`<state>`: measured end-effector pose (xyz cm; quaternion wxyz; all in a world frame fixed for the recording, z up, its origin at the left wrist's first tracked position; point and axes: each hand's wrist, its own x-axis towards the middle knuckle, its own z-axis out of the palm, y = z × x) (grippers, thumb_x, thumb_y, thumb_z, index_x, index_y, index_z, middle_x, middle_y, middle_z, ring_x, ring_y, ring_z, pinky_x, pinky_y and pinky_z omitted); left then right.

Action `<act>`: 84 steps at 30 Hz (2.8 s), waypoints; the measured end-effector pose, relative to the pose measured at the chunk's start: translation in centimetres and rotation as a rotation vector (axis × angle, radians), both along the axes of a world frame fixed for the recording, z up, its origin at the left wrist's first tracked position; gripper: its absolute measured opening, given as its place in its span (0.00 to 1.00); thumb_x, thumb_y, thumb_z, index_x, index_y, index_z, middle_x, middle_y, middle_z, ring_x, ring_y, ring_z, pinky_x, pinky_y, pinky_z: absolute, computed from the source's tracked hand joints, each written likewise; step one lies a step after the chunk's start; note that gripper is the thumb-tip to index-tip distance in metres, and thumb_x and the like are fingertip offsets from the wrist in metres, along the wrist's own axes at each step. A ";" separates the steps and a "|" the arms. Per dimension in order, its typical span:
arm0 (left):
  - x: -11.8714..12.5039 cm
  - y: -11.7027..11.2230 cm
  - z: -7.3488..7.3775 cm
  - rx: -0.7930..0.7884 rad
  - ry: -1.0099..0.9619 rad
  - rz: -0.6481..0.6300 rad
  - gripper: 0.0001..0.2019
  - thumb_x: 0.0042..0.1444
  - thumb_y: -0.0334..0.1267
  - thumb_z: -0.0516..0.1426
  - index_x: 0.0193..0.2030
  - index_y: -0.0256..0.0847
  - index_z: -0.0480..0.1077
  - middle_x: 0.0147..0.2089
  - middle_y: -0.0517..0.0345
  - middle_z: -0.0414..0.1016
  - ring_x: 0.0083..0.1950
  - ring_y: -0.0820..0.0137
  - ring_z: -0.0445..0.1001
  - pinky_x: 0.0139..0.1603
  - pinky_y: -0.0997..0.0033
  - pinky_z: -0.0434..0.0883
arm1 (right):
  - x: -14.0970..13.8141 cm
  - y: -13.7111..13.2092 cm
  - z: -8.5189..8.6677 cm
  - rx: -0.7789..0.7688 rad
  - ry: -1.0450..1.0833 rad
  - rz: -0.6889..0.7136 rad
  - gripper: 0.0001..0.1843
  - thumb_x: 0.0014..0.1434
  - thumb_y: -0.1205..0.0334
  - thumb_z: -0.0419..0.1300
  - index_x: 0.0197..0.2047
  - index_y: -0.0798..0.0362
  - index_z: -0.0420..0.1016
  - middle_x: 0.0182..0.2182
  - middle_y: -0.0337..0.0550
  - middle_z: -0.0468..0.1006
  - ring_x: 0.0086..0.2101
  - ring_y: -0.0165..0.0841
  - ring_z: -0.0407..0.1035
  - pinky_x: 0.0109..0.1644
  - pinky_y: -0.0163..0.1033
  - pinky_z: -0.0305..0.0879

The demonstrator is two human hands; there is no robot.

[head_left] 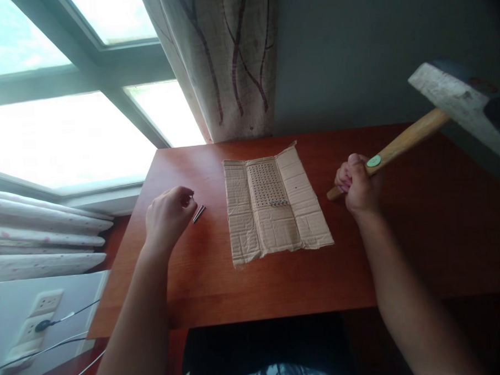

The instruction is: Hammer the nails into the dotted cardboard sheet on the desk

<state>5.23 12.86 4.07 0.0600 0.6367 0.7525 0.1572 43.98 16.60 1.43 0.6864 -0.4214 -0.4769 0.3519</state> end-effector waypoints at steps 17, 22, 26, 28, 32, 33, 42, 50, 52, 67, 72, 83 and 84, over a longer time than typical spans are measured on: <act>11.8 -2.2 3.6 0.253 -0.535 -0.501 0.02 0.55 0.30 0.63 0.35 0.40 0.77 0.29 0.63 0.78 0.26 0.78 0.70 0.29 0.76 0.68 | 0.1 0.0 -0.1 -0.003 -0.018 0.001 0.31 0.61 0.42 0.63 0.19 0.50 0.54 0.12 0.29 0.53 0.12 0.23 0.48 0.14 0.34 0.42; 11.8 -2.3 3.1 0.262 -0.458 -0.499 0.03 0.56 0.29 0.62 0.35 0.41 0.76 0.31 0.63 0.80 0.31 0.76 0.76 0.31 0.77 0.69 | 0.3 0.1 -0.2 -0.001 -0.013 0.014 0.31 0.61 0.42 0.63 0.18 0.50 0.53 0.12 0.29 0.52 0.12 0.22 0.48 0.14 0.34 0.42; 11.8 -2.4 3.1 0.272 -0.450 -0.492 0.03 0.55 0.29 0.62 0.35 0.41 0.76 0.32 0.63 0.80 0.31 0.75 0.77 0.31 0.77 0.69 | 0.2 0.1 -0.1 -0.005 -0.018 0.003 0.31 0.61 0.41 0.63 0.19 0.49 0.53 0.12 0.29 0.52 0.12 0.23 0.48 0.14 0.34 0.42; 11.8 -2.4 3.1 0.273 -0.453 -0.490 0.03 0.55 0.29 0.62 0.35 0.41 0.76 0.32 0.63 0.80 0.31 0.75 0.77 0.31 0.77 0.69 | 0.1 0.1 -0.1 -0.010 -0.022 -0.006 0.31 0.60 0.40 0.63 0.19 0.49 0.53 0.12 0.29 0.52 0.12 0.23 0.47 0.14 0.34 0.42; 11.8 -2.4 3.0 0.269 -0.456 -0.490 0.03 0.55 0.30 0.62 0.35 0.41 0.76 0.31 0.63 0.80 0.30 0.75 0.76 0.31 0.77 0.70 | 0.0 0.0 -0.1 -0.003 -0.015 0.002 0.31 0.60 0.41 0.64 0.19 0.49 0.53 0.12 0.28 0.52 0.12 0.22 0.48 0.14 0.33 0.42; 11.8 -2.4 3.0 0.269 -0.456 -0.493 0.03 0.55 0.30 0.62 0.35 0.41 0.76 0.31 0.63 0.80 0.30 0.75 0.76 0.31 0.77 0.70 | 0.0 0.0 -0.1 -0.001 -0.013 0.005 0.31 0.60 0.41 0.64 0.19 0.50 0.53 0.12 0.29 0.52 0.12 0.22 0.48 0.14 0.33 0.42; 12.1 -2.3 2.7 0.283 -0.471 -0.506 0.03 0.56 0.30 0.61 0.36 0.41 0.76 0.31 0.62 0.79 0.29 0.76 0.74 0.29 0.78 0.69 | -0.1 -0.1 0.0 -0.013 -0.032 -0.008 0.31 0.60 0.40 0.63 0.19 0.49 0.53 0.12 0.29 0.52 0.13 0.23 0.47 0.14 0.34 0.42; 11.8 -2.3 2.3 0.283 -0.475 -0.476 0.01 0.57 0.34 0.62 0.36 0.41 0.76 0.29 0.62 0.79 0.24 0.78 0.69 0.26 0.78 0.67 | 0.0 -0.2 0.1 -0.018 -0.047 -0.011 0.31 0.59 0.39 0.63 0.20 0.49 0.53 0.13 0.29 0.51 0.13 0.23 0.47 0.14 0.33 0.44; 11.8 -2.3 2.2 0.284 -0.482 -0.477 0.01 0.57 0.34 0.62 0.36 0.41 0.76 0.29 0.62 0.79 0.24 0.78 0.68 0.27 0.78 0.67 | 0.0 -0.2 0.1 -0.022 -0.048 -0.010 0.31 0.59 0.39 0.63 0.20 0.49 0.53 0.13 0.29 0.51 0.13 0.23 0.47 0.14 0.33 0.44; 11.8 -2.3 2.3 0.284 -0.477 -0.490 0.02 0.57 0.34 0.61 0.36 0.41 0.76 0.30 0.61 0.79 0.23 0.78 0.67 0.26 0.77 0.67 | 0.0 -0.2 0.0 -0.010 -0.041 -0.003 0.31 0.60 0.40 0.63 0.19 0.48 0.54 0.13 0.29 0.51 0.13 0.24 0.47 0.13 0.34 0.44; 11.8 -2.3 2.3 0.279 -0.475 -0.488 0.02 0.57 0.35 0.61 0.36 0.42 0.77 0.30 0.61 0.79 0.23 0.77 0.68 0.26 0.77 0.68 | 0.0 -0.2 0.1 -0.015 -0.048 -0.002 0.31 0.59 0.39 0.63 0.20 0.49 0.53 0.13 0.29 0.50 0.13 0.23 0.47 0.14 0.33 0.44; 12.0 -2.3 2.3 0.285 -0.503 -0.505 0.01 0.57 0.33 0.61 0.36 0.41 0.76 0.30 0.62 0.79 0.24 0.78 0.68 0.28 0.78 0.68 | -0.1 -0.1 0.0 -0.011 -0.050 -0.008 0.32 0.59 0.38 0.62 0.20 0.49 0.53 0.13 0.29 0.50 0.13 0.23 0.47 0.14 0.33 0.43; 12.0 -2.3 2.3 0.281 -0.509 -0.500 0.01 0.57 0.33 0.61 0.36 0.41 0.75 0.30 0.62 0.79 0.24 0.78 0.69 0.28 0.78 0.68 | 0.0 -0.1 0.0 -0.011 -0.053 -0.010 0.32 0.59 0.38 0.62 0.20 0.49 0.53 0.13 0.29 0.50 0.13 0.23 0.47 0.14 0.33 0.43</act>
